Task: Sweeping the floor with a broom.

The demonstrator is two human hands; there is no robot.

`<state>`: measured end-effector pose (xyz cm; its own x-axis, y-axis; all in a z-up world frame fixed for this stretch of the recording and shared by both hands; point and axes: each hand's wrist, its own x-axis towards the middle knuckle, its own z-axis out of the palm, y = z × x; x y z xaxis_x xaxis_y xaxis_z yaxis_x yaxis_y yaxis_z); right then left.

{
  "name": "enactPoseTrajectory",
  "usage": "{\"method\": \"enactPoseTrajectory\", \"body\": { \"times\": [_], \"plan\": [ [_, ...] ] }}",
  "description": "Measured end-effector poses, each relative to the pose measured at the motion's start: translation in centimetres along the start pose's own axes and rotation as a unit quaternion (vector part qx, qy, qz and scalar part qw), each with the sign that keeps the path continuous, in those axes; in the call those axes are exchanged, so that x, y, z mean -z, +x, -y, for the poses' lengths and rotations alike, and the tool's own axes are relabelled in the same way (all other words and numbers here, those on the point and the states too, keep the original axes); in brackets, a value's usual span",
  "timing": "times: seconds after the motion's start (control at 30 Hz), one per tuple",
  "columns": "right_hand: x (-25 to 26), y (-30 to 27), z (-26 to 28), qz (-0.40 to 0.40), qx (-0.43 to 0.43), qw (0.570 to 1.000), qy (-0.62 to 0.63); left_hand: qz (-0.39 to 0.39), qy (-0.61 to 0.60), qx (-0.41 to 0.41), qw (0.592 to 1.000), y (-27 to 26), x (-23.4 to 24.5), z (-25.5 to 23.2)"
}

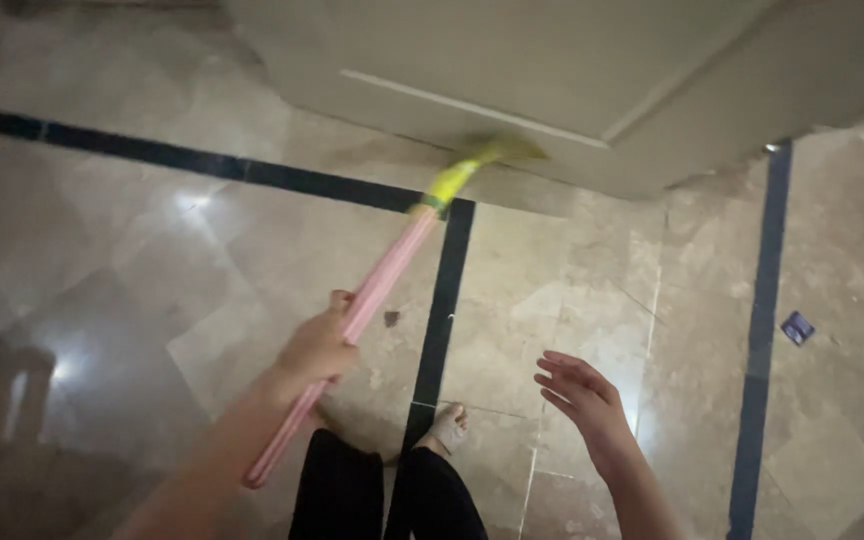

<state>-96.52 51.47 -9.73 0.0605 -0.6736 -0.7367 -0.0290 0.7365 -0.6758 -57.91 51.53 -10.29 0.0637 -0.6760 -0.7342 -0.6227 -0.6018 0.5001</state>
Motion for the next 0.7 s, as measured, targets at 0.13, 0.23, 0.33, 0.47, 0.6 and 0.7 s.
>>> {"method": "enactPoseTrajectory", "body": {
  "times": [0.13, 0.23, 0.33, 0.47, 0.6, 0.7],
  "plan": [
    [-2.7, 0.3, 1.6, 0.062, 0.026, 0.997, -0.024, -0.126, 0.003, -0.087, 0.988, 5.7, -1.5, 17.5],
    [-3.6, 0.2, 1.4, 0.081, 0.029, 0.996, -0.03, -0.113, -0.194, 0.161, 0.961, -2.0, 2.1, 7.3],
    [-3.7, 0.8, -0.2, 0.072, 0.013, 0.997, -0.032, -0.15, -0.33, 0.155, 0.919, 3.9, -4.1, 15.4],
    [-2.3, -0.6, -3.4, 0.077, -0.009, 0.997, -0.021, -0.034, -0.341, 0.132, 0.93, 11.0, -21.3, 18.1],
    [-0.2, -1.6, -5.9, 0.082, -0.013, 0.996, -0.006, 0.112, -0.347, 0.086, 0.927, 6.9, -30.6, 6.4],
    [0.5, -2.0, -5.4, 0.08, -0.024, 0.996, -0.008, 0.21, -0.346, 0.04, 0.914, 1.8, -27.7, -2.9]
  ]
}}
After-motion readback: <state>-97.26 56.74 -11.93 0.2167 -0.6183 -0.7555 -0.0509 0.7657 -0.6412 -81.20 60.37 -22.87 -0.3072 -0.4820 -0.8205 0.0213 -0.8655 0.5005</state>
